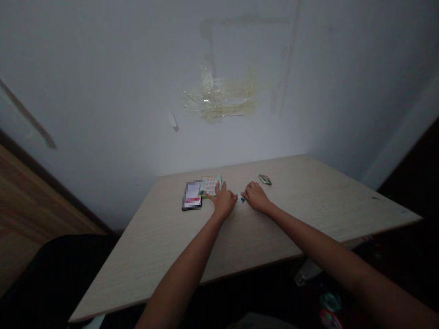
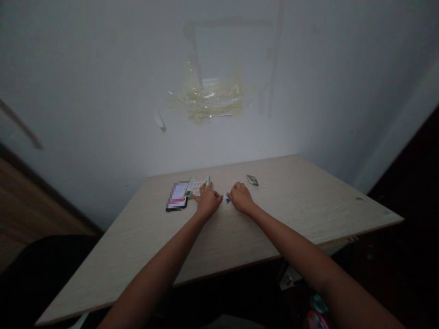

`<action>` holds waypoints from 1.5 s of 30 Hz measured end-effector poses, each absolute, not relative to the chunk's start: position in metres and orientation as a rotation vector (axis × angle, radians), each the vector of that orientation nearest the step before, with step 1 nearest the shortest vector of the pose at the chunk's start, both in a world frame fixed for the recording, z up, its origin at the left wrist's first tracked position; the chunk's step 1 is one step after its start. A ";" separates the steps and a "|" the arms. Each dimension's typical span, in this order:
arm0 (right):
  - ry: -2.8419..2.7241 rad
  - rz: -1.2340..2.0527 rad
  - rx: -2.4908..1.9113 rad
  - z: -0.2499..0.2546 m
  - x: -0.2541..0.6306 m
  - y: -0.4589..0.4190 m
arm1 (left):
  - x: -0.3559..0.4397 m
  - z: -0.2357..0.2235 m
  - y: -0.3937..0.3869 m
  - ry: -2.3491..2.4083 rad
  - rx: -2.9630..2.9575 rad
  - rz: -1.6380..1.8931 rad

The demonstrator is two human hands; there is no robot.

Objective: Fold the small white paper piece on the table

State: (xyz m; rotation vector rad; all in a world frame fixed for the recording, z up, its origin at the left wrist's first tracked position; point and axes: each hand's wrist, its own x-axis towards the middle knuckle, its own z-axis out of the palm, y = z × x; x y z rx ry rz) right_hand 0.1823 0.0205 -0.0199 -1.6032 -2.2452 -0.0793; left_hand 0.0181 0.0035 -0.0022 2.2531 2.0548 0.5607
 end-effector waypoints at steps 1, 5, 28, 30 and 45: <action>-2.246 -0.088 -1.604 -0.020 0.182 0.021 | 0.018 -0.002 0.004 2.056 2.245 0.559; -2.243 -0.110 -1.617 -0.019 0.182 0.023 | 0.019 -0.001 0.004 2.037 2.218 0.565; -2.127 0.119 -1.594 -0.022 0.188 0.027 | 0.019 -0.009 0.010 2.066 2.177 0.583; -2.116 0.147 -1.589 -0.023 0.190 0.029 | 0.019 -0.010 0.010 2.076 2.171 0.583; -2.163 0.046 -1.604 -0.020 0.186 0.027 | 0.021 -0.002 0.005 2.063 2.170 0.593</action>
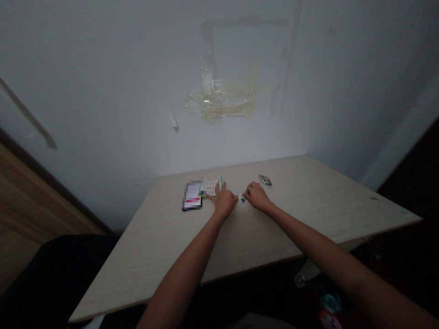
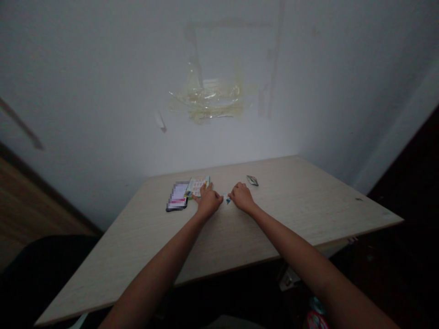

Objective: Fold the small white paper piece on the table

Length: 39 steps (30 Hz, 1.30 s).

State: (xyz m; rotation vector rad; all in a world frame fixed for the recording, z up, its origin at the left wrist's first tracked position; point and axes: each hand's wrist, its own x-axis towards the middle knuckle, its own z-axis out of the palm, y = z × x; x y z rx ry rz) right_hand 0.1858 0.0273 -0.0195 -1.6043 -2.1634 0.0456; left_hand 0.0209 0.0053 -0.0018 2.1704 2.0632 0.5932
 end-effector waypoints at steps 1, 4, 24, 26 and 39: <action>-2.161 0.049 -1.607 -0.019 0.186 0.027 | 0.021 -0.001 0.005 2.062 2.170 0.587; -2.158 0.066 -1.612 -0.018 0.185 0.027 | 0.021 -0.002 0.007 2.061 2.179 0.572; -2.123 0.108 -1.587 -0.028 0.189 0.030 | 0.008 -0.001 0.003 1.953 2.201 0.570; -2.138 0.145 -1.534 -0.028 0.191 0.029 | 0.006 -0.002 0.003 1.943 2.203 0.558; -2.295 0.298 -1.065 -0.020 0.198 0.024 | 0.006 0.004 -0.006 1.981 2.357 0.799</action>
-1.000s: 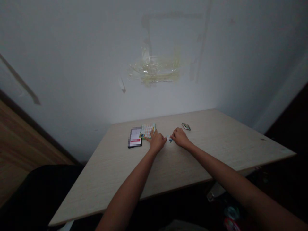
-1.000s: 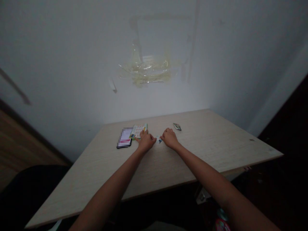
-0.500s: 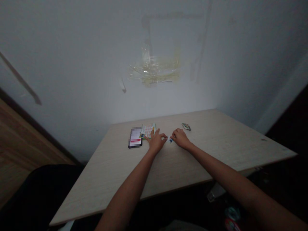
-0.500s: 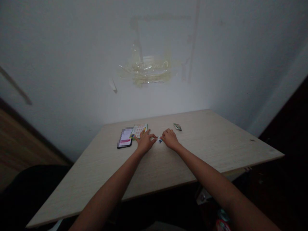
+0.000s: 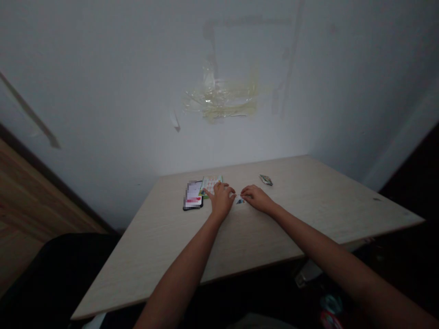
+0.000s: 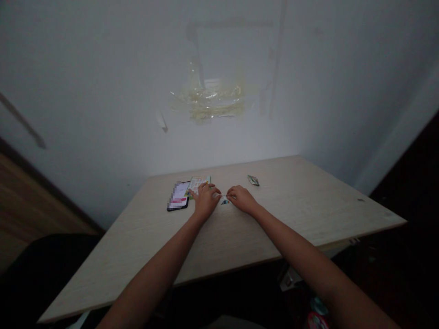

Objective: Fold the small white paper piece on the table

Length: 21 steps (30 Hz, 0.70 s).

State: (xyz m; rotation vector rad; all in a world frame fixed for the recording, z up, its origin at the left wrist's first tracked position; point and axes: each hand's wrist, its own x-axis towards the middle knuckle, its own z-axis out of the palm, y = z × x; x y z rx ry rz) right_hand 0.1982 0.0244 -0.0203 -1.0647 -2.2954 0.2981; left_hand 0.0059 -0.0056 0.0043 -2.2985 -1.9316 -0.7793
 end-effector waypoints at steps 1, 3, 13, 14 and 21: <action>-2.305 0.269 -1.076 -0.020 0.197 0.024 | 0.006 0.005 -0.006 -1.923 -2.302 -0.791; -2.309 0.220 -1.098 -0.020 0.196 0.023 | 0.005 0.007 -0.007 -1.921 -2.316 -0.797; -2.253 0.307 -1.036 -0.024 0.199 0.025 | 0.007 0.003 -0.003 -1.953 -2.309 -0.769; -2.248 0.321 -1.031 -0.023 0.200 0.025 | 0.007 0.002 -0.003 -1.964 -2.309 -0.756; -2.246 0.374 -1.037 -0.022 0.203 0.028 | 0.007 0.004 -0.002 -2.032 -2.310 -0.736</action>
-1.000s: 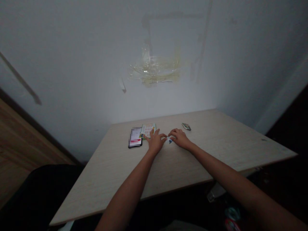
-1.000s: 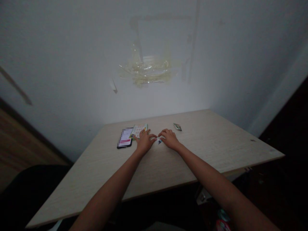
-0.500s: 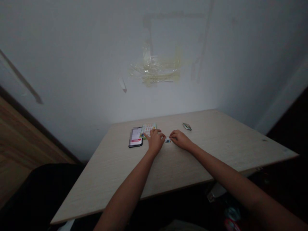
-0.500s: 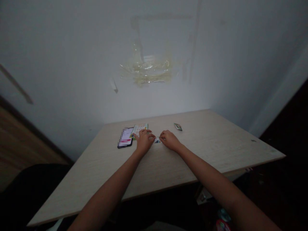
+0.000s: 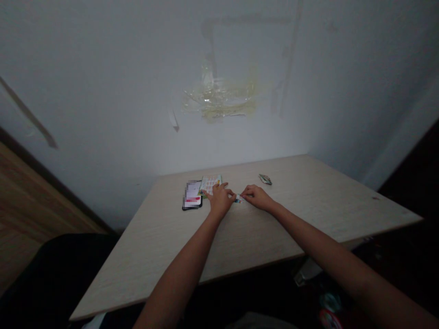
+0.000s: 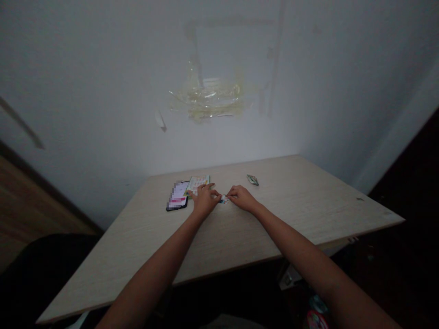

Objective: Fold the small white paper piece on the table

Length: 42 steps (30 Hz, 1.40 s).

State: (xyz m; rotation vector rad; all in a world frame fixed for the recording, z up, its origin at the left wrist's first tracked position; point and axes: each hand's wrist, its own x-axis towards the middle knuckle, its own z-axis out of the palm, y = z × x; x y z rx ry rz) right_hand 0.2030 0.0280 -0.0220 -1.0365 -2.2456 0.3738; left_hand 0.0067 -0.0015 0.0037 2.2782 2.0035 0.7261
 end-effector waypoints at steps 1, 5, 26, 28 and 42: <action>-2.244 0.373 -1.037 -0.022 0.203 0.028 | 0.007 0.004 -0.002 2.005 2.276 0.717; -2.239 0.382 -1.036 -0.020 0.202 0.027 | 0.008 0.005 -0.002 2.021 2.287 0.698; -2.208 0.404 -1.026 -0.023 0.200 0.028 | 0.007 0.011 0.000 2.008 2.361 0.518; -2.200 0.407 -1.022 -0.023 0.200 0.028 | 0.008 0.012 -0.001 2.004 2.377 0.509; -2.192 0.418 -0.988 -0.025 0.201 0.032 | 0.008 0.008 -0.001 1.961 2.425 0.408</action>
